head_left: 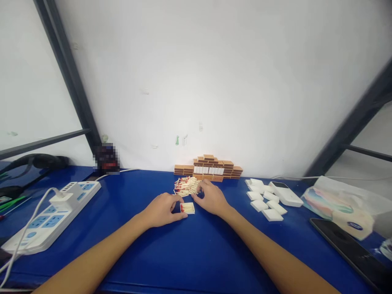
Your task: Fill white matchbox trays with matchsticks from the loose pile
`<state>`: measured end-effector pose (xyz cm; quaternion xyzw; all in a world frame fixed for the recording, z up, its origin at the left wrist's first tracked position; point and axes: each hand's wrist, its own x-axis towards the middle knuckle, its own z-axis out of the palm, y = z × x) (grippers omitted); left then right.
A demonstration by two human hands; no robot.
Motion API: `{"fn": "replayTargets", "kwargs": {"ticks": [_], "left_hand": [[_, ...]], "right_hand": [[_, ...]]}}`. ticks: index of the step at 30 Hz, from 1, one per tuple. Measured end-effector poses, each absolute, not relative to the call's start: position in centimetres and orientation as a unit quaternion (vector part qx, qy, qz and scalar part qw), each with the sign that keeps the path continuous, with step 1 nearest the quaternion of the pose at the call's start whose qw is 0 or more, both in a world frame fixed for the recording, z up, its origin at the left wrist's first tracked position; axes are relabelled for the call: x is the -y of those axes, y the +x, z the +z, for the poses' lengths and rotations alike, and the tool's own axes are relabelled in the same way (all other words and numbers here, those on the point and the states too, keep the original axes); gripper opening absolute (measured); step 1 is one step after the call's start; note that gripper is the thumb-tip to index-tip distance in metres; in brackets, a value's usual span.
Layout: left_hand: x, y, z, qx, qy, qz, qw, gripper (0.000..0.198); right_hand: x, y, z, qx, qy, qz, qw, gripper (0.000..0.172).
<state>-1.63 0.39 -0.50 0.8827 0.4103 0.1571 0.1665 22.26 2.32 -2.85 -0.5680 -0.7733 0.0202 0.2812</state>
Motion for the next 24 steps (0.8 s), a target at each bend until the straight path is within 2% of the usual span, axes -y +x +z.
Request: {"fn": "replayTargets", "kwargs": {"ticks": [14, 21, 24], "left_hand": [[-0.5, -1.6, -0.2, -0.409, 0.889, 0.147, 0.144, 0.037], [-0.8, -1.9, -0.5, -0.404, 0.890, 0.160, 0.138, 0.038], [-0.9, -2.0, -0.7, -0.403, 0.890, 0.165, 0.135, 0.039]], "right_hand": [[-2.5, 23.0, -2.9, 0.805, -0.547, 0.015, 0.227, 0.012], [-2.1, 23.6, -1.6, 0.816, -0.494, 0.046, 0.296, 0.010], [-0.8, 22.7, -0.8, 0.842, -0.445, 0.067, 0.297, 0.010]]}}
